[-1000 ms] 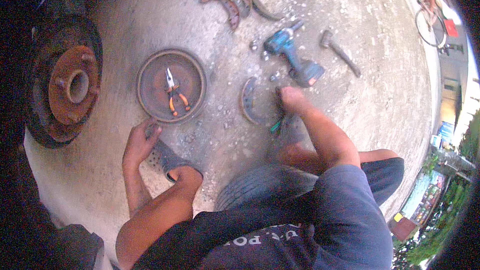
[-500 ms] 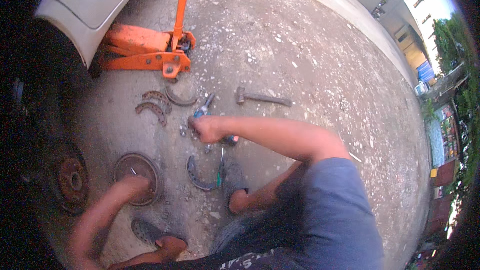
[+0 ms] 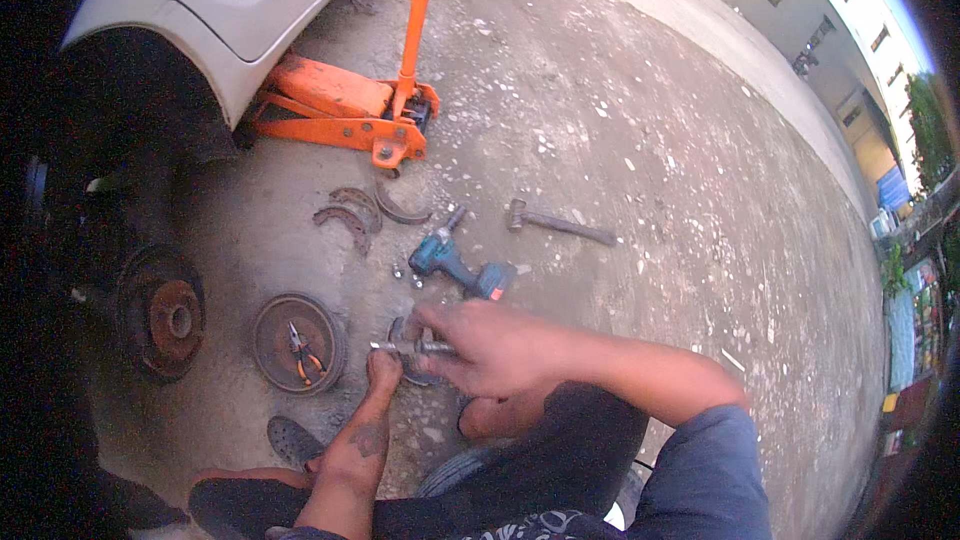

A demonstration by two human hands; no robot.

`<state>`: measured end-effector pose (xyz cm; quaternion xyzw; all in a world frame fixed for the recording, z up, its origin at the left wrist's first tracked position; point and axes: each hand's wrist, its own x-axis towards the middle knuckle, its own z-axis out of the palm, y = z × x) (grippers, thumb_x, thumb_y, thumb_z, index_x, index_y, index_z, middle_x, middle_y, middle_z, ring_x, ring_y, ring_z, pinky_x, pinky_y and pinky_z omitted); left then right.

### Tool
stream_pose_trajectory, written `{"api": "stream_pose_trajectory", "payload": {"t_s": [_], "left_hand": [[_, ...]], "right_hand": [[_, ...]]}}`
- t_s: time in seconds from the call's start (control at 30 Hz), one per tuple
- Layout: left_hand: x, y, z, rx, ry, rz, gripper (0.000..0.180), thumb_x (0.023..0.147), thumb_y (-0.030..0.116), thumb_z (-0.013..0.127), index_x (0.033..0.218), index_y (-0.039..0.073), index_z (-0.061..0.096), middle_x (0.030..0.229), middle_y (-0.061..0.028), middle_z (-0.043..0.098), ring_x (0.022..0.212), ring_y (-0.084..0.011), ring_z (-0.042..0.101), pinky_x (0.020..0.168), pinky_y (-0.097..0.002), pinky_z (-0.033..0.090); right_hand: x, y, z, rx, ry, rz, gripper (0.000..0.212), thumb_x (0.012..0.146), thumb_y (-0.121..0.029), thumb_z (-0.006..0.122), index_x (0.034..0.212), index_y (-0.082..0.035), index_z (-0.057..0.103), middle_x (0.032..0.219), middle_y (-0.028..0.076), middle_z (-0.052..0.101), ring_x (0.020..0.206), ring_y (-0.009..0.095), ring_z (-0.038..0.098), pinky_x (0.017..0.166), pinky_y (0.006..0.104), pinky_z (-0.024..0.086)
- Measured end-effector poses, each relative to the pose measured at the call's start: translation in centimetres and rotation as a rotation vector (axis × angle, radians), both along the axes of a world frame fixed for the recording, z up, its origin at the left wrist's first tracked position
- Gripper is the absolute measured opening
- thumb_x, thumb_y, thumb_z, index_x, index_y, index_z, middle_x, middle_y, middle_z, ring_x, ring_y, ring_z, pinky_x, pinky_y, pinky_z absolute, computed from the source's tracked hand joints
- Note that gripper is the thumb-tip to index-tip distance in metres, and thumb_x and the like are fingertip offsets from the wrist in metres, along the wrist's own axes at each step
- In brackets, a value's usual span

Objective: The person removes a brake shoe from a drum brake assembly using pliers, then installs it back into the assembly. They manipulate the shoe and adjust components within the brake backing plate area.

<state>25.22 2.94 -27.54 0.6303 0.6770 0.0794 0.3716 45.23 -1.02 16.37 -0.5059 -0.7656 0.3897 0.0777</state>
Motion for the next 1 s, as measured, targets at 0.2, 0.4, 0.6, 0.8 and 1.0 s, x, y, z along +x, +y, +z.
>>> {"api": "stream_pose_trajectory", "payload": {"t_s": [0.2, 0.4, 0.6, 0.8, 1.0], "left_hand": [[-2.2, 1.1, 5.7, 0.244, -0.263, 0.205, 0.046, 0.085, 0.023, 0.064, 0.115, -0.009, 0.049, 0.109, -0.0323, 0.059, 0.103, -0.0428, 0.06, 0.087, -0.0475, 0.048], [-5.1, 7.5, 21.7, 0.307, -0.615, 0.364, 0.05, 0.085, 0.018, 0.063, 0.126, -0.007, 0.048, 0.114, -0.0235, 0.062, 0.099, -0.0292, 0.063, 0.086, -0.0381, 0.047], [-8.1, 3.7, 30.9, 0.601, -0.6, 0.471, 0.038, 0.087, 0.025, 0.062, 0.111, -0.005, 0.061, 0.104, -0.0129, 0.065, 0.094, -0.0211, 0.06, 0.085, -0.0323, 0.045], [-11.1, 0.4, 33.2, 0.21, -1.336, 0.254, 0.041, 0.087, 0.029, 0.062, 0.112, -0.003, 0.062, 0.097, -0.0051, 0.063, 0.091, -0.0137, 0.055, 0.083, -0.0271, 0.042], [-10.9, -0.2, 36.4, 0.239, -1.383, 0.1, 0.038, 0.089, 0.027, 0.06, 0.113, -0.003, 0.062, 0.098, -0.0052, 0.063, 0.091, -0.0121, 0.055, 0.082, -0.0261, 0.042]], "right_hand": [[-3.6, 3.4, 0.1, 0.217, 0.057, 0.017, 0.032, 0.093, -0.029, 0.054, 0.112, -0.003, 0.05, 0.104, 0.025, 0.06, 0.103, 0.042, 0.055, 0.087, 0.051, 0.043], [-5.6, 6.6, -0.7, 0.451, 0.04, -0.064, 0.03, 0.09, -0.027, 0.059, 0.108, -0.003, 0.058, 0.089, 0.025, 0.062, 0.091, 0.042, 0.061, 0.077, 0.0483, 0.047], [-6.5, 7.5, -1.0, 0.446, 0.19, -0.14, 0.038, 0.087, -0.029, 0.063, 0.111, -0.001, 0.057, 0.102, 0.024, 0.063, 0.099, 0.039, 0.06, 0.086, 0.0461, 0.047], [-5.6, 6.9, 0.1, 0.298, 0.174, -0.076, 0.036, 0.088, -0.021, 0.067, 0.114, 0.001, 0.055, 0.098, 0.013, 0.063, 0.095, 0.018, 0.059, 0.084, 0.0331, 0.048], [-5.2, 6.6, 0.4, 0.306, 0.166, -0.035, 0.037, 0.082, -0.024, 0.071, 0.109, -0.003, 0.057, 0.091, 0.017, 0.065, 0.083, 0.031, 0.064, 0.075, 0.0394, 0.05]]}}
